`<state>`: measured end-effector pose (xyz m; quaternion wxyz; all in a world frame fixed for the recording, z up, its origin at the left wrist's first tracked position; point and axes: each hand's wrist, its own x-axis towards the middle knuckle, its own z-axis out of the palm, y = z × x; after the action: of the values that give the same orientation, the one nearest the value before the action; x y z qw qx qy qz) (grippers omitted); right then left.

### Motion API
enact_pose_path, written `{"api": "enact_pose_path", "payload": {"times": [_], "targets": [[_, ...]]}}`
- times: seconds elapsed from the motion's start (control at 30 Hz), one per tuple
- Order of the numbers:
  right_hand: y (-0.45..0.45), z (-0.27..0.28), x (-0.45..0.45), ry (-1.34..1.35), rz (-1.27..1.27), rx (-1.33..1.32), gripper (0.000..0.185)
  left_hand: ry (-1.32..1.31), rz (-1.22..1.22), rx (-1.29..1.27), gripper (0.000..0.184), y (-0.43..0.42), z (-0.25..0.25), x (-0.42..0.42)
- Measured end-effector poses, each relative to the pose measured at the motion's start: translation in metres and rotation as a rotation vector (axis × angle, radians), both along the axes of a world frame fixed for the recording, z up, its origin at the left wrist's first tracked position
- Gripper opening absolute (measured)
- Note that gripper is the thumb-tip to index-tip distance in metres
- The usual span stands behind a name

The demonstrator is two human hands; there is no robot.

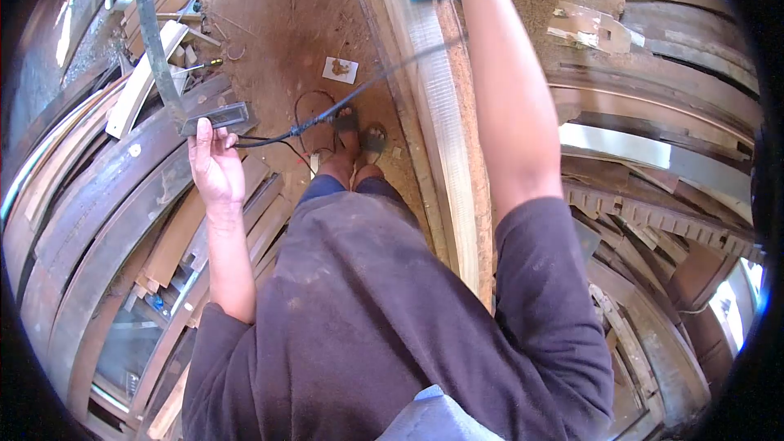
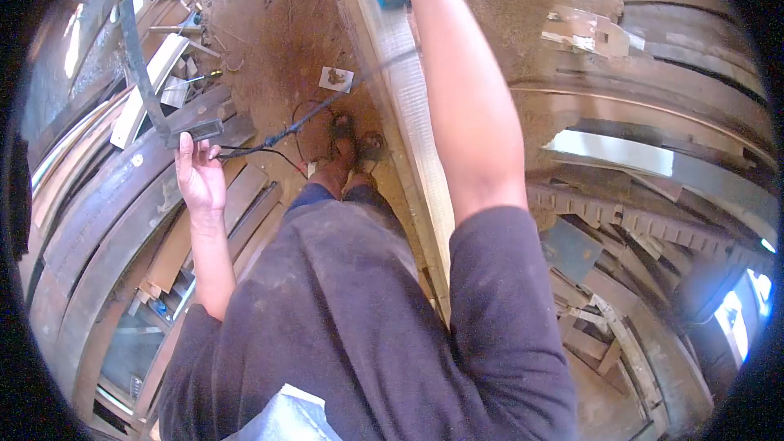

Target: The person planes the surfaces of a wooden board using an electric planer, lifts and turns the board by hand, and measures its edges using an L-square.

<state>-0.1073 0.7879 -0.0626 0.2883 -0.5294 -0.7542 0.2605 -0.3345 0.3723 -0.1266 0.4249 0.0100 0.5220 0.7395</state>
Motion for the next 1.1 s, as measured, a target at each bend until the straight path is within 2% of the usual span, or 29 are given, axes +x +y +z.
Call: {"api": "enact_pose_path", "payload": {"times": [0.07, 0.1, 0.13, 0.17, 0.2, 0.27, 0.33, 0.4, 0.57, 0.67, 0.73, 0.8, 0.93, 1.0, 1.07, 1.1], "targets": [[-0.057, -0.005, 0.034, 0.020, -0.137, 0.049, 0.033, -0.001, -0.003, 0.014, 0.011, 0.003, 0.008, -0.001], [-0.086, -0.019, 0.064, -0.123, -0.079, 0.042, 0.029, -0.018, 0.013, -0.017, 0.011, -0.001, 0.006, -0.002], [-0.126, -0.008, 0.083, -0.019, -0.077, -0.012, 0.027, -0.033, 0.030, -0.050, 0.011, -0.005, 0.005, -0.001], [-0.164, 0.000, 0.106, -0.092, -0.122, -0.133, 0.038, -0.049, 0.035, -0.053, 0.012, -0.007, 0.006, 0.004], [-0.206, 0.005, 0.127, -0.029, -0.155, -0.117, 0.046, -0.052, 0.021, -0.056, 0.012, -0.012, 0.004, 0.008], [-0.268, 0.016, 0.164, -0.022, -0.184, -0.253, 0.054, -0.048, 0.047, -0.085, 0.012, -0.011, 0.004, 0.024], [-0.301, 0.023, 0.178, -0.058, -0.212, -0.295, 0.056, -0.102, 0.050, -0.078, 0.012, -0.004, -0.006, 0.039], [-0.294, 0.029, 0.167, -0.025, -0.244, -0.347, 0.056, -0.114, 0.053, -0.155, 0.012, 0.009, -0.021, 0.045], [-0.200, 0.034, 0.105, -0.001, -0.273, -0.403, 0.058, -0.066, -0.034, -0.153, 0.012, 0.082, -0.029, 0.007], [-0.118, 0.027, 0.053, 0.012, -0.235, -0.318, 0.058, -0.049, -0.030, -0.144, 0.011, 0.137, -0.042, -0.041], [-0.057, 0.026, 0.013, -0.007, -0.281, -0.374, 0.057, -0.060, -0.040, -0.129, 0.012, 0.182, -0.054, -0.080], [0.003, 0.014, -0.025, -0.035, -0.190, -0.147, 0.054, -0.052, -0.010, -0.207, 0.014, 0.222, -0.058, -0.115], [0.124, 0.013, -0.105, -0.029, -0.258, -0.210, 0.049, -0.098, 0.054, -0.250, 0.014, 0.298, -0.028, -0.167], [0.179, 0.000, -0.134, -0.086, -0.201, -0.116, 0.048, -0.102, 0.034, -0.247, 0.014, 0.316, -0.031, -0.193], [0.227, 0.012, -0.172, -0.040, -0.201, -0.183, 0.041, -0.094, 0.022, -0.191, 0.015, 0.332, -0.030, -0.212], [0.253, 0.006, -0.186, -0.059, -0.190, -0.126, 0.037, -0.101, 0.022, -0.191, 0.015, 0.339, -0.029, -0.219]]}}
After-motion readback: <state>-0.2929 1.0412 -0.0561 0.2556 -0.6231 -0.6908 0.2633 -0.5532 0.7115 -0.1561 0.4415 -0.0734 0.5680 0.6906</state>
